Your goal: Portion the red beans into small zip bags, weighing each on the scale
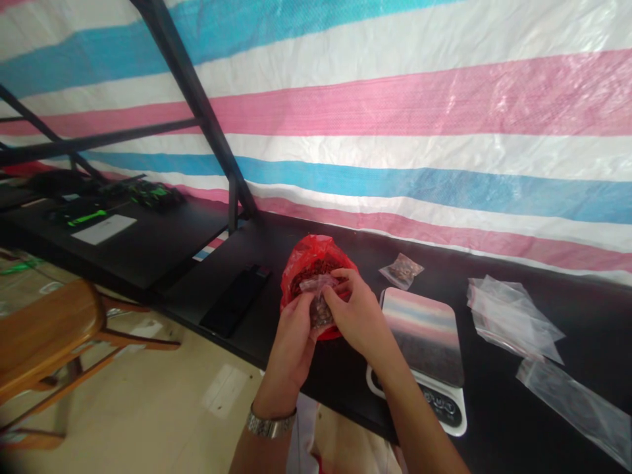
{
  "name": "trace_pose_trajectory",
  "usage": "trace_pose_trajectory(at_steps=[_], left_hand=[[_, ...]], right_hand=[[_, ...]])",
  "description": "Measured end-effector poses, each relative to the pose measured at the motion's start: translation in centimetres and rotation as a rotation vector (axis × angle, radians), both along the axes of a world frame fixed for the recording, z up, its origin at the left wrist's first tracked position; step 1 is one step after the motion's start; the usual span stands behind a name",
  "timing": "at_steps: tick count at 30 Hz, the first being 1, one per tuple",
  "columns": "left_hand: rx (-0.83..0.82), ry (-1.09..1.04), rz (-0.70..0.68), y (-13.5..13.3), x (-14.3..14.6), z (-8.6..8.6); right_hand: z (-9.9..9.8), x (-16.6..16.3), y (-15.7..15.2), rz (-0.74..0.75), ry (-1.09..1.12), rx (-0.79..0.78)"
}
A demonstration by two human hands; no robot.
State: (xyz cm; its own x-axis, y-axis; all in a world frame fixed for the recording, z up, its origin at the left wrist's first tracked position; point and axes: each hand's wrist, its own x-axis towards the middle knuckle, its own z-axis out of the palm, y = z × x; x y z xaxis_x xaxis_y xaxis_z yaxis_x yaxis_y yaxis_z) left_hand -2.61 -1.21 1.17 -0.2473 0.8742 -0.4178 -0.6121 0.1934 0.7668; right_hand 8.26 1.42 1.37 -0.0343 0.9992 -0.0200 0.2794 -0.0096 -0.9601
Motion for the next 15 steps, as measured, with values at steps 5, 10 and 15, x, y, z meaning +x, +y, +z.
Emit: trace_pose_trajectory(at_steps=[5,10,15], left_hand=[[-0.036,0.116,-0.016,0.1,-0.2,-1.1],[-0.017,0.183,-0.045,0.1,-0.1,-1.3],[0.182,0.492,-0.074,-0.5,0.0,0.3]], right_hand=[[0.1,0.1,0.2,-0.007,-0.020,-0.012],[0.5,0.2,0.2,0.008,-0.028,0.049],[1.6,1.2,-0.4,0.041,0.033,0.121]])
